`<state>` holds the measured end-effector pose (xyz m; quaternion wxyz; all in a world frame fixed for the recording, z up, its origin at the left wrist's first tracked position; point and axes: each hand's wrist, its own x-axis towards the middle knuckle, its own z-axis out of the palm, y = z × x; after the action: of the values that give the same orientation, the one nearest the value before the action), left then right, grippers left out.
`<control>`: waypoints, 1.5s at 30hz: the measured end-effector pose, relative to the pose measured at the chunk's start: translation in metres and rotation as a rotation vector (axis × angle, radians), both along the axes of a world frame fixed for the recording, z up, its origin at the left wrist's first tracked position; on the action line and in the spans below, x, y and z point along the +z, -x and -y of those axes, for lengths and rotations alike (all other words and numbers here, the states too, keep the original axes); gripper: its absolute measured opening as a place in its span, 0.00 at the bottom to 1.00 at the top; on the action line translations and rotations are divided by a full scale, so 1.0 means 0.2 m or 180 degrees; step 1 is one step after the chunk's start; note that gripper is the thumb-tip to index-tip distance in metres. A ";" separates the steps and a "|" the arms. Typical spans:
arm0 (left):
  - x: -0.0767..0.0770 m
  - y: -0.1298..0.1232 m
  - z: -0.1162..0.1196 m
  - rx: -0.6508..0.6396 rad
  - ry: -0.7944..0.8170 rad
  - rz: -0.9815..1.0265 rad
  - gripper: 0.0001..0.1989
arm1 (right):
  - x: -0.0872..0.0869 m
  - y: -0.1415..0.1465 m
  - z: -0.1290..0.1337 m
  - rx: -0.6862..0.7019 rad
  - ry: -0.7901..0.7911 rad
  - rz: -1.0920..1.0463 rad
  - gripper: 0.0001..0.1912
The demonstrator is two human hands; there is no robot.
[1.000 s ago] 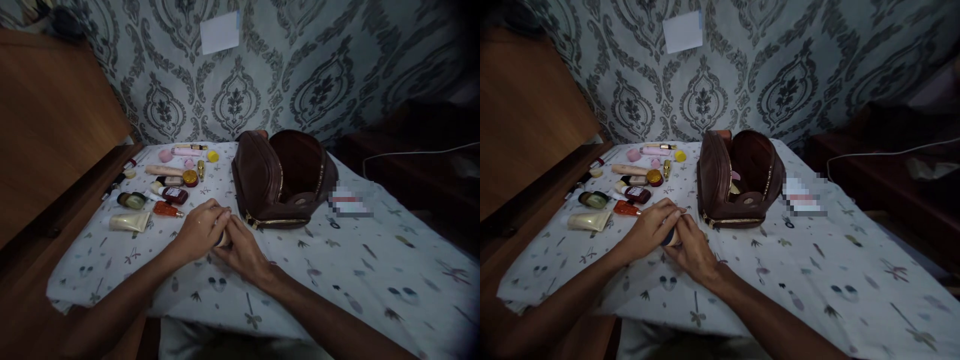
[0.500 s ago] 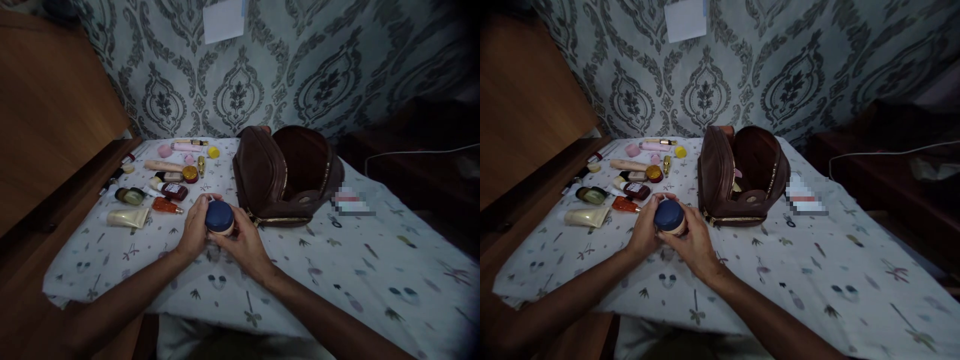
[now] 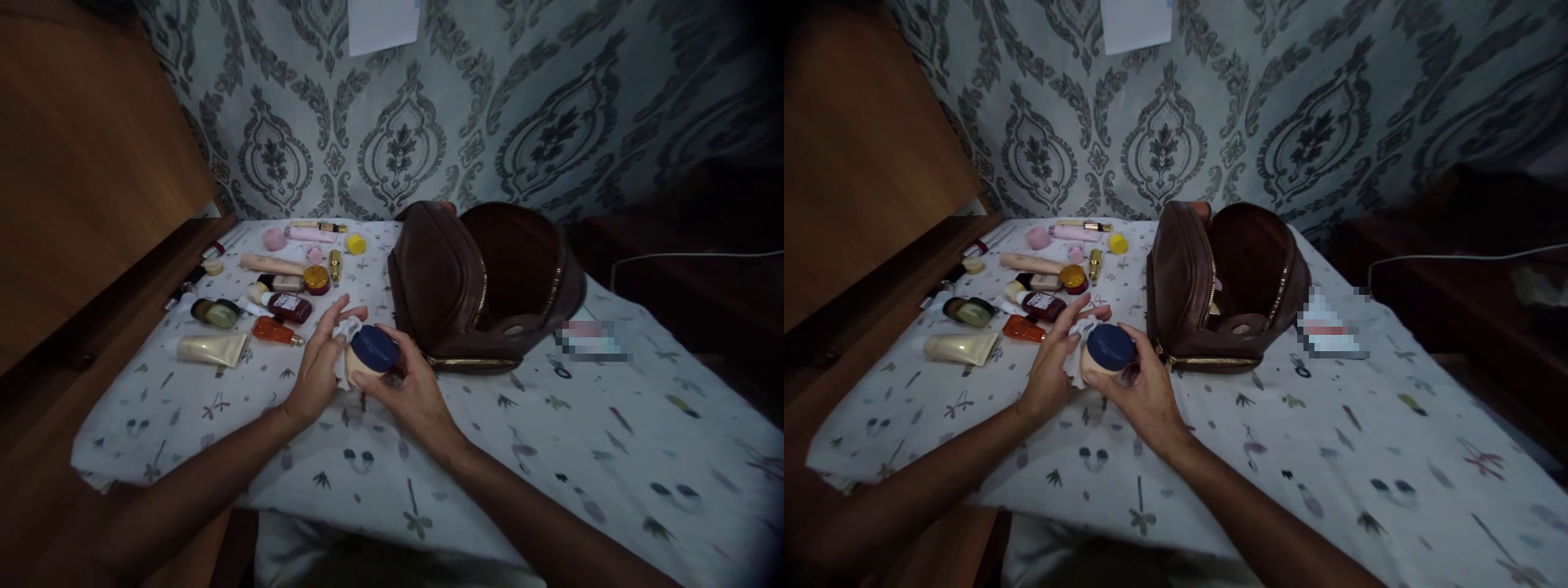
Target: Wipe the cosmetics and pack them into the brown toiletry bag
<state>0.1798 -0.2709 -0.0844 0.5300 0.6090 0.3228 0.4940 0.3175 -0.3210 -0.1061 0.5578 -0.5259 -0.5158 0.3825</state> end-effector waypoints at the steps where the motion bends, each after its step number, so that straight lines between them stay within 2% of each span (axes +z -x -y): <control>1: 0.00 0.00 0.00 -0.0012 0.0062 0.0027 0.23 | 0.00 0.00 0.00 0.0008 0.0050 -0.0094 0.37; 4: 0.00 0.00 0.01 0.0078 -0.0150 -0.0082 0.17 | 0.00 0.01 -0.01 0.0066 0.0085 -0.0273 0.35; 7: 0.01 0.01 0.02 0.0174 -0.0928 -0.0527 0.15 | 0.00 0.01 -0.01 0.0079 0.0070 -0.0252 0.34; 9: 0.01 0.01 0.03 0.0040 -0.1513 -0.0819 0.16 | -0.01 0.00 -0.02 0.0000 0.0031 -0.0106 0.32; 11: 0.02 0.01 0.03 -0.0185 -0.1843 -0.0953 0.17 | -0.03 0.00 -0.02 -0.0059 -0.0013 -0.0009 0.31; 13: 0.03 0.02 0.01 -0.0282 -0.1655 -0.0958 0.16 | -0.04 0.00 -0.03 -0.0012 0.0020 -0.0087 0.31; 16: 0.05 0.02 -0.03 -0.0306 -0.0584 -0.0753 0.15 | -0.04 0.00 -0.02 0.0193 0.0122 -0.0344 0.33; 18: 0.06 0.01 -0.05 -0.0385 0.0117 -0.0394 0.15 | -0.04 0.01 -0.01 0.0296 0.0071 -0.0468 0.34; 21: 0.07 -0.01 -0.05 -0.0421 0.0873 0.0351 0.13 | -0.03 0.01 0.00 0.0292 -0.0131 -0.0544 0.36; 25: 0.08 -0.04 -0.04 -0.0320 0.1373 0.0868 0.11 | -0.02 0.01 0.01 0.0248 -0.0409 -0.0186 0.35; 29: 0.09 -0.04 -0.03 -0.0340 0.1650 0.0943 0.09 | -0.01 -0.02 0.02 0.0062 -0.0867 0.0710 0.31; 33: 0.07 -0.04 -0.03 -0.0403 0.1719 0.0749 0.12 | -0.01 -0.03 0.02 -0.0198 -0.0960 0.1313 0.29; 37: 0.04 -0.04 -0.02 -0.0167 0.1511 0.0609 0.13 | -0.01 -0.04 0.02 -0.0142 -0.0721 0.1214 0.31; 40: 0.04 -0.02 -0.01 -0.0079 0.0980 0.0095 0.12 | -0.01 -0.03 0.02 -0.0038 -0.0342 0.0878 0.34; 43: 0.05 0.01 0.00 -0.0031 0.0201 -0.0406 0.10 | 0.00 -0.02 0.02 0.0166 0.0057 0.0487 0.30; 45: 0.05 0.02 0.01 0.0009 -0.0019 -0.0505 0.10 | 0.00 -0.02 0.01 0.0232 0.0122 0.0349 0.26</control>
<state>0.1765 -0.2721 -0.0735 0.5002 0.6473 0.3632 0.4459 0.3212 -0.3230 -0.1062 0.5042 -0.5376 -0.5569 0.3830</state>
